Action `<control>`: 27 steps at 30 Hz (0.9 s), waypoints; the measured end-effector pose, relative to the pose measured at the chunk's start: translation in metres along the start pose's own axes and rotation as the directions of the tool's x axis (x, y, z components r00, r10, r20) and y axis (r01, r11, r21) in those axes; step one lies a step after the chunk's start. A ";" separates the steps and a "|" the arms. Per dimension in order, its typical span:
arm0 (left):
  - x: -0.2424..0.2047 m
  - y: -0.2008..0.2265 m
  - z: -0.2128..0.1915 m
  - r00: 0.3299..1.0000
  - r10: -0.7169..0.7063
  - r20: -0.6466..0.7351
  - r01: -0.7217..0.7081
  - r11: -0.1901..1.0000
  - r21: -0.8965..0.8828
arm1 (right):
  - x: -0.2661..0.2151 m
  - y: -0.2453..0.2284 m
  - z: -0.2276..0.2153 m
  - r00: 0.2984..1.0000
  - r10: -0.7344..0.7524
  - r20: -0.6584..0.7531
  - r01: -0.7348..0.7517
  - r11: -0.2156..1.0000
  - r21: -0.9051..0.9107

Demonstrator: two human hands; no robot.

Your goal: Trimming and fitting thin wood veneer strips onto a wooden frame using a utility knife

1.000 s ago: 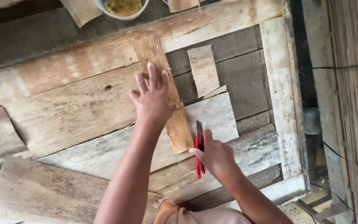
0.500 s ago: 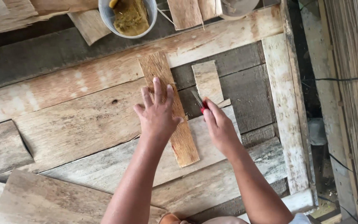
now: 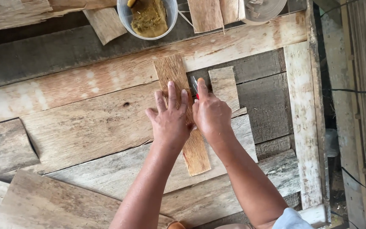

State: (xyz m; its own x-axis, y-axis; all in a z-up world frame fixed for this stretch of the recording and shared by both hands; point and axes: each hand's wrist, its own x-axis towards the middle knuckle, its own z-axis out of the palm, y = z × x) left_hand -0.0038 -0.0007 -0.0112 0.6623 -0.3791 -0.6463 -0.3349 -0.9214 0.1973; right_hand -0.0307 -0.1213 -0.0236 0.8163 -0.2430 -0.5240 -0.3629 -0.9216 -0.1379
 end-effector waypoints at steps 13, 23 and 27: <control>-0.001 0.000 0.002 0.999 -0.003 -0.045 -0.001 0.996 -0.088 | -0.042 -0.009 -0.007 0.997 -0.079 0.005 0.079 0.988 -0.133; -0.008 0.001 -0.008 0.997 -0.001 -0.072 -0.009 0.992 -0.129 | -0.107 0.042 0.025 0.996 -0.042 0.074 0.036 0.996 0.077; -0.016 -0.007 -0.016 0.999 0.015 -0.050 -0.024 0.983 -0.181 | -0.119 0.034 0.048 0.999 0.032 0.038 -0.042 0.955 0.294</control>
State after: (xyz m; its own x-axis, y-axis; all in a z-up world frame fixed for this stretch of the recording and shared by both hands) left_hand -0.0009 0.0106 0.0097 0.6897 -0.3967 -0.6057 -0.2235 -0.9123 0.3430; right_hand -0.1615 -0.1090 -0.0064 0.7865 -0.2610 -0.5597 -0.5129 -0.7809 -0.3566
